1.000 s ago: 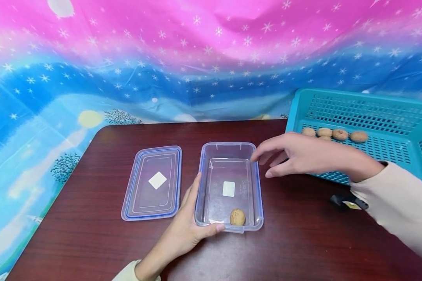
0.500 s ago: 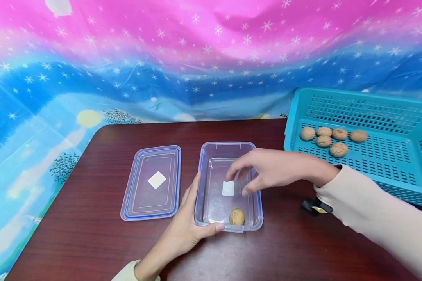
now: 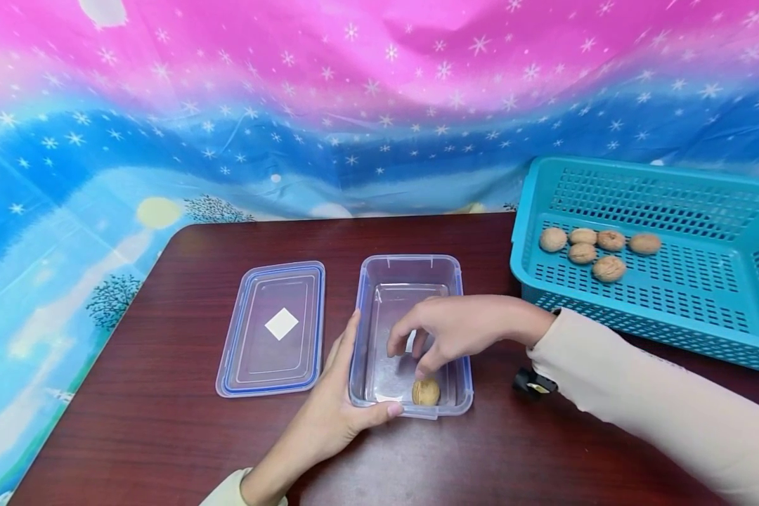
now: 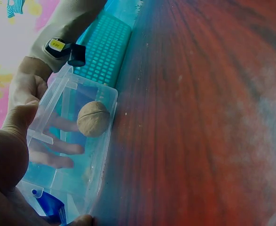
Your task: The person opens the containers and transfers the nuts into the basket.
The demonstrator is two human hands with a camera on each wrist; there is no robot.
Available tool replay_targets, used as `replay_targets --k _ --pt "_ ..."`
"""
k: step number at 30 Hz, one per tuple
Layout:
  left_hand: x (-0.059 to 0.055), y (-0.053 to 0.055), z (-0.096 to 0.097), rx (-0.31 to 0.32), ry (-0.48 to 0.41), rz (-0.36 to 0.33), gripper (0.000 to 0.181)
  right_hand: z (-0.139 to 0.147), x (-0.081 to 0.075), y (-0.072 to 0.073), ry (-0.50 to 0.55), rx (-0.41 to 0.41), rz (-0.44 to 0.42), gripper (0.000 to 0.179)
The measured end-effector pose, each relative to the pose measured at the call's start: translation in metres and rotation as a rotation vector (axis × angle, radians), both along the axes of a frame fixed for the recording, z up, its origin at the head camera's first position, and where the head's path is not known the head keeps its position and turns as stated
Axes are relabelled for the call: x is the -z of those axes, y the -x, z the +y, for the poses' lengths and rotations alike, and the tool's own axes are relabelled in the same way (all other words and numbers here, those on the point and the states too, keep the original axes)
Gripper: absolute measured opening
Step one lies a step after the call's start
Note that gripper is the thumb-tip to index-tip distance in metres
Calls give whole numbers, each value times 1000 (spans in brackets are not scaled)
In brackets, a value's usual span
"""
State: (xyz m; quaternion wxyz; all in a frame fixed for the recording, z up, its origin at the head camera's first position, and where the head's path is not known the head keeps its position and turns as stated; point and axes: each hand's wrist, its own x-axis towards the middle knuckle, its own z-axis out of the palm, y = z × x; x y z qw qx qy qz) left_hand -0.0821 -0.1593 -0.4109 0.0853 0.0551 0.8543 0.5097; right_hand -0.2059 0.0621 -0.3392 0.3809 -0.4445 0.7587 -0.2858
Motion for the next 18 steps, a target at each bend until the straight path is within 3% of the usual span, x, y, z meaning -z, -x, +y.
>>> replay_targets --k 9,18 --pt "-1 0 0 0 9 -5 131 -9 7 -2 -42 -41 -10 27" --pt "-1 0 0 3 -1 1 132 -12 11 -5 -95 -44 -89 21"
